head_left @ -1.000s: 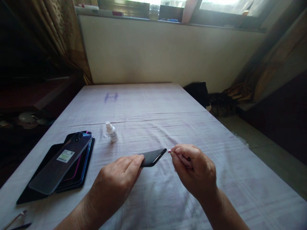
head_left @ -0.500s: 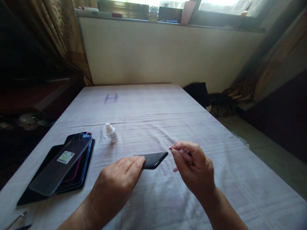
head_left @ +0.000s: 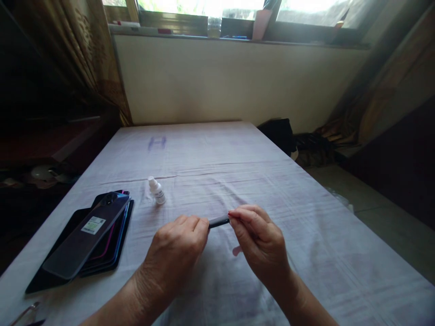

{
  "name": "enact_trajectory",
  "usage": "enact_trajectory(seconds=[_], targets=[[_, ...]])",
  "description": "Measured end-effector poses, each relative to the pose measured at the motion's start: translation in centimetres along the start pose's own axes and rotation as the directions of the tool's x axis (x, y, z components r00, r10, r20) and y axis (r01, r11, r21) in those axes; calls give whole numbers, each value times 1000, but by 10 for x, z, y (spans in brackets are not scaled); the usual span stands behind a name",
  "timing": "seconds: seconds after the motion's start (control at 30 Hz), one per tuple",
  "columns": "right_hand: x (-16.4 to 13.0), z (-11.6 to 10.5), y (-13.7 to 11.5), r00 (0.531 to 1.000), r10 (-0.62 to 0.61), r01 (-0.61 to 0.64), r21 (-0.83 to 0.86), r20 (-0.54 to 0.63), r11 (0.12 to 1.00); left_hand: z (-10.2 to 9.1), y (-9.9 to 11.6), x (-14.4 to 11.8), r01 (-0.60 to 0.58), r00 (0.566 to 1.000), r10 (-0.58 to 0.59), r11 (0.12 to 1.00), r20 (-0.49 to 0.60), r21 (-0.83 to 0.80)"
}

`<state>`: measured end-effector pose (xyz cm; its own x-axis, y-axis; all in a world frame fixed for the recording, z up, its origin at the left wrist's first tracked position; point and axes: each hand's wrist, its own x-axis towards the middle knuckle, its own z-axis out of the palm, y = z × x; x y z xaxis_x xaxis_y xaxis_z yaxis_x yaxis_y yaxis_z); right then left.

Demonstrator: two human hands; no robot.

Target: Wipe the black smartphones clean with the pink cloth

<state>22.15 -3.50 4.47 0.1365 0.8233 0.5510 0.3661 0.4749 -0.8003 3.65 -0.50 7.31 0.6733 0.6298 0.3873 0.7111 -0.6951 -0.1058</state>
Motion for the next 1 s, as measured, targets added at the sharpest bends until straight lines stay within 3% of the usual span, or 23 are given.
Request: enact_trajectory(seconds=[0.23,0.73,0.9,1.0], targets=[[2,-2,16,994,-111,108,-240,1,965,16,3,10,6,998,-5,1000,55,-27],[0,10,32,966,-257,250,-298,16,921,25,2,8,54,988,-46,997,149,-54],[0,9,32,963,-269,260,-305,13,916,18,-16,-15,112,978,-87,986,187,-125],[0,9,31,958,-288,279,-324,22,904,17,-35,-45,140,987,-119,961,104,-237]])
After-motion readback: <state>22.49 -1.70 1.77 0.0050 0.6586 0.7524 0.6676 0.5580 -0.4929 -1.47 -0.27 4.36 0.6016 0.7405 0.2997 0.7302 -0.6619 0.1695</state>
